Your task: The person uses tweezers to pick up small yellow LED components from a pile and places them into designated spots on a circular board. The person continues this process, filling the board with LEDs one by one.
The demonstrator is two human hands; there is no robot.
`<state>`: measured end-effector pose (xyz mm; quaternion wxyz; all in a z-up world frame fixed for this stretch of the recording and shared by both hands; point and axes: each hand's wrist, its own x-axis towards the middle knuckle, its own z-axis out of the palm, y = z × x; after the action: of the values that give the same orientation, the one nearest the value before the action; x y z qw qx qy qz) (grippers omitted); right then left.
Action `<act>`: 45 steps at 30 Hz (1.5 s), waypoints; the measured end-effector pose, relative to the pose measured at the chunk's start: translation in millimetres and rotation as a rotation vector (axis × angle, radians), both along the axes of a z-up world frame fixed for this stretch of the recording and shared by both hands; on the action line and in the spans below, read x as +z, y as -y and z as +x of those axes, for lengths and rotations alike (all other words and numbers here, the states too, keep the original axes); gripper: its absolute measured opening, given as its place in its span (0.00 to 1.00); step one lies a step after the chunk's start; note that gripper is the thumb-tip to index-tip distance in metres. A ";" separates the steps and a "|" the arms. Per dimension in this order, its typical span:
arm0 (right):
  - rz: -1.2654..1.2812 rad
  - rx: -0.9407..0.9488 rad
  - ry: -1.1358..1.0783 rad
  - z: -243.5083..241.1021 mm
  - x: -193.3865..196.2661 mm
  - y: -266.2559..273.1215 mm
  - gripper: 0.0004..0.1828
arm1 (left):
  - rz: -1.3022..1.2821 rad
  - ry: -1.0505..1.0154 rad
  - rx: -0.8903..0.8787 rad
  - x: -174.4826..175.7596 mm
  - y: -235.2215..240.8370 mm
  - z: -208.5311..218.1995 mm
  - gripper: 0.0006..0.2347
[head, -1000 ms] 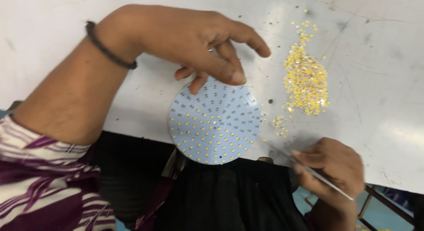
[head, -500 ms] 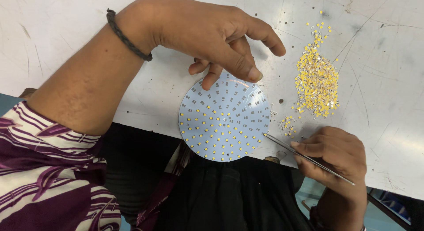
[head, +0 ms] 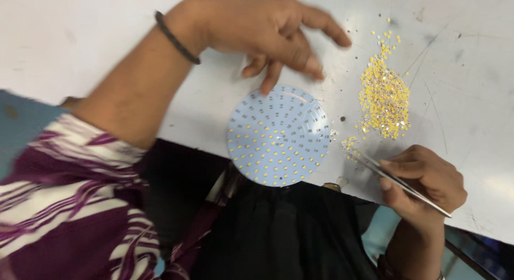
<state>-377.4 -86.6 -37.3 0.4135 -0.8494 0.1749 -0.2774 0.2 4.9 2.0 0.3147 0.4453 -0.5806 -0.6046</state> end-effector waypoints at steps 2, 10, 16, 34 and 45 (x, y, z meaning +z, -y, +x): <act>-0.029 -0.160 -0.056 -7.6 -5.9 -2.1 0.11 | -0.244 0.022 0.249 13.1 -18.0 3.3 0.19; 0.081 -0.326 0.168 -19.5 -24.6 -2.6 0.08 | 0.153 -0.256 0.121 30.1 -214.4 -68.1 0.16; 0.190 -0.385 0.335 -30.5 -15.0 -11.7 0.05 | 0.248 -0.513 0.693 -76.8 -212.1 -175.7 0.25; 0.385 0.695 -0.103 16.7 7.2 -26.4 0.08 | 0.099 -0.341 1.180 -28.6 -163.8 -86.9 0.16; 0.512 0.197 0.000 52.2 -2.9 41.4 0.06 | 0.176 -0.221 1.253 -13.5 -173.4 -90.6 0.17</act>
<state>-325.2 -127.9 -40.2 0.6397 -0.7302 0.1557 -0.1826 -90.4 178.4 -11.5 0.6284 0.6594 -0.1229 -0.3939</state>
